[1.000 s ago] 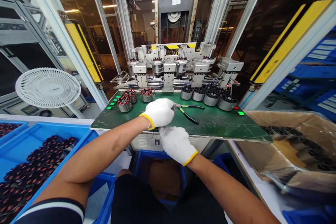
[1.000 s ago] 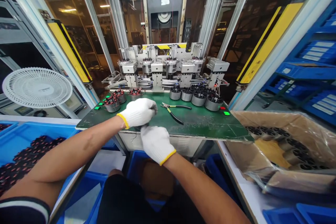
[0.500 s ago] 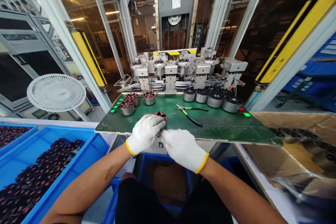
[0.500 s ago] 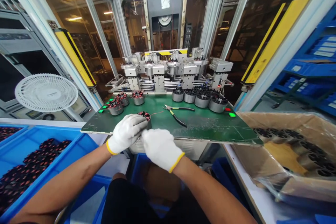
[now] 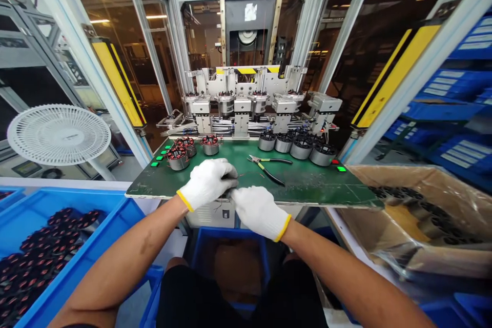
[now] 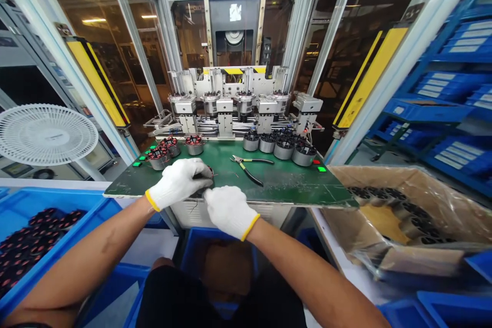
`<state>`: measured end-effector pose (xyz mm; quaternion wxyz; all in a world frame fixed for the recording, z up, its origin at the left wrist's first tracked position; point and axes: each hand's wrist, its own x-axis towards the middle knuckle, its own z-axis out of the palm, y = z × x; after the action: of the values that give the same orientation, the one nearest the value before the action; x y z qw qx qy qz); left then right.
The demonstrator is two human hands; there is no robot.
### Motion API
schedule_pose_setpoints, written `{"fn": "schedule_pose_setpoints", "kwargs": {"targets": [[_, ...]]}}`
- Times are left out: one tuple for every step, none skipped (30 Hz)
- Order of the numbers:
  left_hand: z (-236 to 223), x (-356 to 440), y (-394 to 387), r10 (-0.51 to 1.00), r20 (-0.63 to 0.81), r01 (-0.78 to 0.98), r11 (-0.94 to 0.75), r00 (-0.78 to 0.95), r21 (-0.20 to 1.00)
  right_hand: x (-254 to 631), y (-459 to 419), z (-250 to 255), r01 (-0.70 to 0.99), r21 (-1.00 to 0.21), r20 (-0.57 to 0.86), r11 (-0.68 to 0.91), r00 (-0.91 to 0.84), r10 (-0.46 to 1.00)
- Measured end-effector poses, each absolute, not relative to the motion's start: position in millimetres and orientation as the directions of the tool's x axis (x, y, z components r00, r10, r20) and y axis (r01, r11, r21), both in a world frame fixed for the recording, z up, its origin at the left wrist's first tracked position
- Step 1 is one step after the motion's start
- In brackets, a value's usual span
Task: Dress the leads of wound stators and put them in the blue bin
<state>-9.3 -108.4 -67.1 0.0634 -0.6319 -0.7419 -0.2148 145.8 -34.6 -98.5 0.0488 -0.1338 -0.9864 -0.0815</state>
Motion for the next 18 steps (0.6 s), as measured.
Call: {"fn": "schedule_pose_setpoints", "kwargs": {"targets": [[-61.9,-8.8,-109.2,0.921,0.335,0.965,0.119,-0.196,0.235,147.9,-37.4,-93.8,0.298,0.140,0.127,0.944,-0.951,0.281],[-59.5,-8.4,-110.8,0.931,0.318,0.967,0.104,-0.177,0.233,150.7,-38.3,-87.3,0.337,0.135,0.162,0.932,-0.935,0.315],[-60.2,-8.3,-112.9,0.937,0.318,0.971,0.070,-0.144,0.230,153.9,-37.3,-79.8,0.375,0.134,0.219,0.917,-0.914,0.342],[-63.9,-8.2,-115.0,0.934,0.337,0.974,0.040,-0.116,0.222,156.8,-34.6,-72.4,0.397,0.138,0.282,0.907,-0.894,0.348],[-70.2,-8.0,-116.9,0.921,0.375,0.978,0.028,-0.106,0.207,158.9,-30.5,-66.2,0.397,0.155,0.337,0.905,-0.882,0.329],[-78.2,-7.8,-118.1,0.898,0.427,0.982,0.030,-0.110,0.189,159.7,-25.3,-62.0,0.379,0.185,0.369,0.907,-0.882,0.293],[-87.0,-7.4,-118.4,0.864,0.490,0.984,0.037,-0.120,0.175,158.9,-19.6,-60.3,0.355,0.224,0.368,0.908,-0.893,0.259],[-95.5,-7.0,-118.0,0.826,0.549,0.984,0.039,-0.128,0.171,156.5,-13.7,-61.3,0.332,0.260,0.338,0.907,-0.911,0.237],[-102.6,-6.5,-116.8,0.790,0.598,0.983,0.028,-0.133,0.181,152.8,-7.9,-64.7,0.318,0.284,0.292,0.905,-0.927,0.234],[-107.5,-5.9,-115.2,0.765,0.629,0.980,0.011,-0.137,0.199,148.2,-2.4,-69.8,0.311,0.289,0.242,0.905,-0.939,0.245],[-110.0,-5.3,-113.5,0.754,0.641,0.975,0.000,-0.145,0.221,143.5,2.7,-75.9,0.303,0.279,0.196,0.911,-0.947,0.254],[-109.9,-4.8,-112.1,0.756,0.633,0.970,0.007,-0.164,0.242,139.5,7.4,-82.1,0.286,0.255,0.157,0.924,-0.955,0.253],[-107.6,-4.5,-111.3,0.768,0.612,0.965,0.029,-0.188,0.261,137.0,11.4,-87.5,0.261,0.219,0.128,0.940,-0.963,0.238],[-103.7,-4.5,-111.2,0.786,0.583,0.961,0.047,-0.205,0.273,136.7,14.6,-91.7,0.232,0.170,0.108,0.958,-0.970,0.216],[-99.2,-5.2,-111.9,0.800,0.561,0.958,0.057,-0.212,0.281,139.0,16.5,-94.5,0.215,0.108,0.105,0.971,-0.973,0.204],[-94.8,-6.6,-113.1,0.806,0.551,0.955,0.059,-0.217,0.290,143.9,16.5,-96.1,0.233,0.041,0.135,0.972,-0.965,0.226],[-91.2,-8.8,-114.5,0.802,0.549,0.949,0.067,-0.235,0.308,151.1,14.0,-96.9,0.291,-0.023,0.206,0.956,-0.935,0.290],[-89.0,-11.8,-115.8,0.799,0.540,0.937,0.080,-0.265,0.341,159.8,8.6,-97.7,0.371,-0.080,0.314,0.925,-0.871,0.377]]}}
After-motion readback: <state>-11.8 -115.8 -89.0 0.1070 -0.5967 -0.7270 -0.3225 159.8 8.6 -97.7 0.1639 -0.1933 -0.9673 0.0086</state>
